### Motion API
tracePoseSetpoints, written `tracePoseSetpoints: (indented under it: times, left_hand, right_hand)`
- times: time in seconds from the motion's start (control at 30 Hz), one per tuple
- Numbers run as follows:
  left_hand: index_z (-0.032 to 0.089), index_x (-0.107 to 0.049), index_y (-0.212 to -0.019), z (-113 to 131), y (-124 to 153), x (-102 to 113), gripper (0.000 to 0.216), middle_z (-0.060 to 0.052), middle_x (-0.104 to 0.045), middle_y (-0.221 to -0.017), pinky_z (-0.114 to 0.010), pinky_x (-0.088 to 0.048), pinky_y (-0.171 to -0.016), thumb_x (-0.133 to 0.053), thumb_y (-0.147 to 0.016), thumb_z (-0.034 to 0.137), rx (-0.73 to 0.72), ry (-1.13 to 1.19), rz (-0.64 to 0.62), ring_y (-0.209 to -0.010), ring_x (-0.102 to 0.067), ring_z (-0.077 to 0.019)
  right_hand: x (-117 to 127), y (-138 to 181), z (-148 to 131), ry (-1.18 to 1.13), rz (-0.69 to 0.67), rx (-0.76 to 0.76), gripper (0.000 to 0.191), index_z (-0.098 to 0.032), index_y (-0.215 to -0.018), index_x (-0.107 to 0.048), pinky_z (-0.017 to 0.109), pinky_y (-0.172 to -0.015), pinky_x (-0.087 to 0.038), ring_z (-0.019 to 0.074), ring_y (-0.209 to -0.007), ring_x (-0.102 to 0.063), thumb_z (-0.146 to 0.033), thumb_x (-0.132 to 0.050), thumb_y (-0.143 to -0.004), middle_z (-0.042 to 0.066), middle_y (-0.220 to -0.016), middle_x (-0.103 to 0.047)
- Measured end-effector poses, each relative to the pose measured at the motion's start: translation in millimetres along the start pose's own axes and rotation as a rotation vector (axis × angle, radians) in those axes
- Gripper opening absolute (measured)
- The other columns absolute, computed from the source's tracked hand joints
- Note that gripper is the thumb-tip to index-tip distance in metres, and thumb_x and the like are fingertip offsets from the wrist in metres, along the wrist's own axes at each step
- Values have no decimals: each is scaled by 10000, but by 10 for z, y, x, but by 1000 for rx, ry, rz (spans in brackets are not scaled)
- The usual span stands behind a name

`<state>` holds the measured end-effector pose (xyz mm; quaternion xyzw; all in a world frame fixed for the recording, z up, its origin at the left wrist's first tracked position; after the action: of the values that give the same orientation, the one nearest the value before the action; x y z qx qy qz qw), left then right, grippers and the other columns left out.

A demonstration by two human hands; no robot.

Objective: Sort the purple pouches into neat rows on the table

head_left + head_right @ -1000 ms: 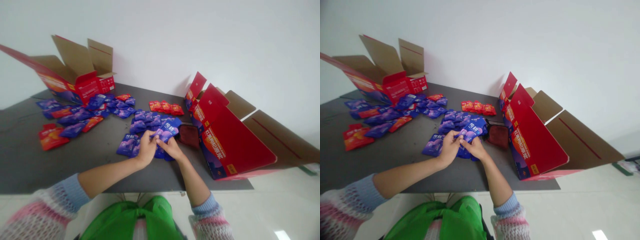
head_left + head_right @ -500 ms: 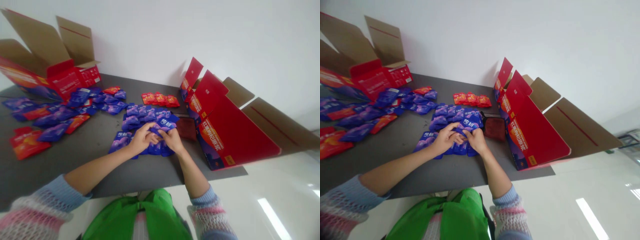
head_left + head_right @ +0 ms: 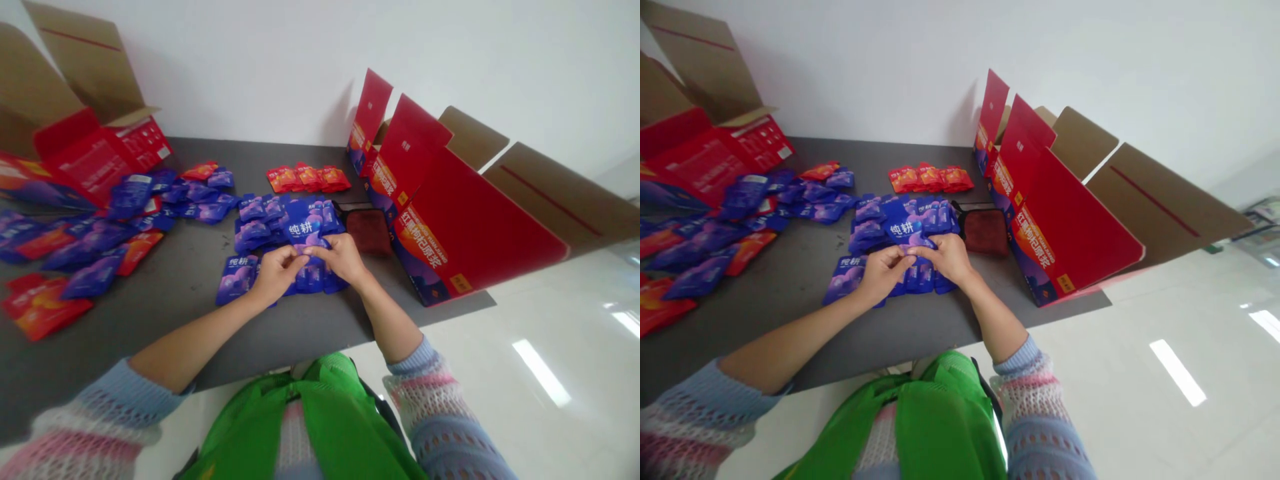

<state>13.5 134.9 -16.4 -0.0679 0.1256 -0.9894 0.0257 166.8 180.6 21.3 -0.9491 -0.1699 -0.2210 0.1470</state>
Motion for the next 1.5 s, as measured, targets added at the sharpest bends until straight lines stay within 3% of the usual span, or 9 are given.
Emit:
tracePoseSetpoints:
  times: [0.1,0.27,0.43,0.63,0.87,1.0,1.23,1.4,1.5]
  left_hand:
    - [166,-662,-741,15,28,-12,399,-14,-613,-557,-229,-361,-432,-738,-868,538,14,-7,-11,-426,-506,-121]
    - [165,-737,-871,218,75,30,394,7,-568,-539,-247,-393,-478,-688,-907,555,-91,-22,-1,-442,-487,-127]
    - [174,-739,-819,252,74,105,392,-23,-570,-581,-274,-430,-565,-654,-911,546,-126,-81,74,-611,-567,-189]
    - [179,-699,-762,182,75,116,351,-26,-556,-590,-275,-396,-577,-641,-912,492,-141,-118,100,-634,-536,-189]
    - [186,-685,-740,237,97,59,328,-34,-605,-649,-284,-409,-615,-618,-918,454,-158,-169,137,-622,-525,-182]
    - [191,-722,-813,236,93,64,348,-32,-601,-650,-286,-422,-618,-635,-909,514,-126,-124,144,-632,-511,-188]
    - [176,-612,-632,144,61,206,383,-4,-462,-577,-268,-306,-556,-665,-863,476,-79,-65,189,-593,-405,-153]
    - [168,-673,-675,237,77,168,362,-23,-568,-608,-280,-346,-583,-629,-881,462,-94,-70,142,-592,-467,-161]
    - [175,-607,-603,282,88,141,387,-15,-522,-567,-282,-325,-563,-627,-863,460,-98,-72,130,-564,-436,-154]
  right_hand:
    - [-63,-11,18,5,-44,-7,660,-193,-526,-562,230,-512,-315,101,-454,-480,-753,-685,-854,-24,-426,-514]
    - [-195,4,2,-7,-122,-18,760,-196,-505,-548,224,-512,-332,105,-446,-514,-846,-517,-898,3,-434,-534]
    - [-249,23,-1,-33,-56,-23,850,-208,-480,-524,241,-515,-327,112,-443,-511,-937,-341,-876,10,-436,-530]
    - [-260,68,-27,69,46,-37,768,-214,-484,-514,262,-558,-292,132,-501,-533,-813,-448,-960,13,-463,-529]
    - [-172,86,-77,341,129,-69,678,-220,-478,-526,297,-590,-280,178,-566,-574,-688,-619,-960,51,-500,-545]
    - [-154,116,-82,219,146,-65,659,-198,-524,-565,277,-581,-294,144,-562,-529,-695,-606,-955,16,-516,-525]
    - [-279,83,-21,-152,75,-16,555,-168,-829,-698,224,-602,-424,129,-648,-579,-706,-804,-746,-11,-715,-658]
    - [-348,60,54,-316,-34,-153,667,-186,-665,-636,224,-479,-422,113,-447,-550,-843,-662,-778,13,-562,-647]
    - [-338,70,96,-320,-11,-200,744,-189,-586,-610,233,-456,-427,125,-433,-554,-894,-548,-817,33,-524,-637]
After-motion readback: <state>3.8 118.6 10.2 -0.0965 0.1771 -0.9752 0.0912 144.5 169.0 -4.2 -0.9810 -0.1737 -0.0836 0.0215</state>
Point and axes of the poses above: each hand's wrist, its own y-axis away from the middle knuckle, its own x-axis out of the back of the hand, z = x × y, the point moved 8 cm from there along -y, towards the middle knuckle
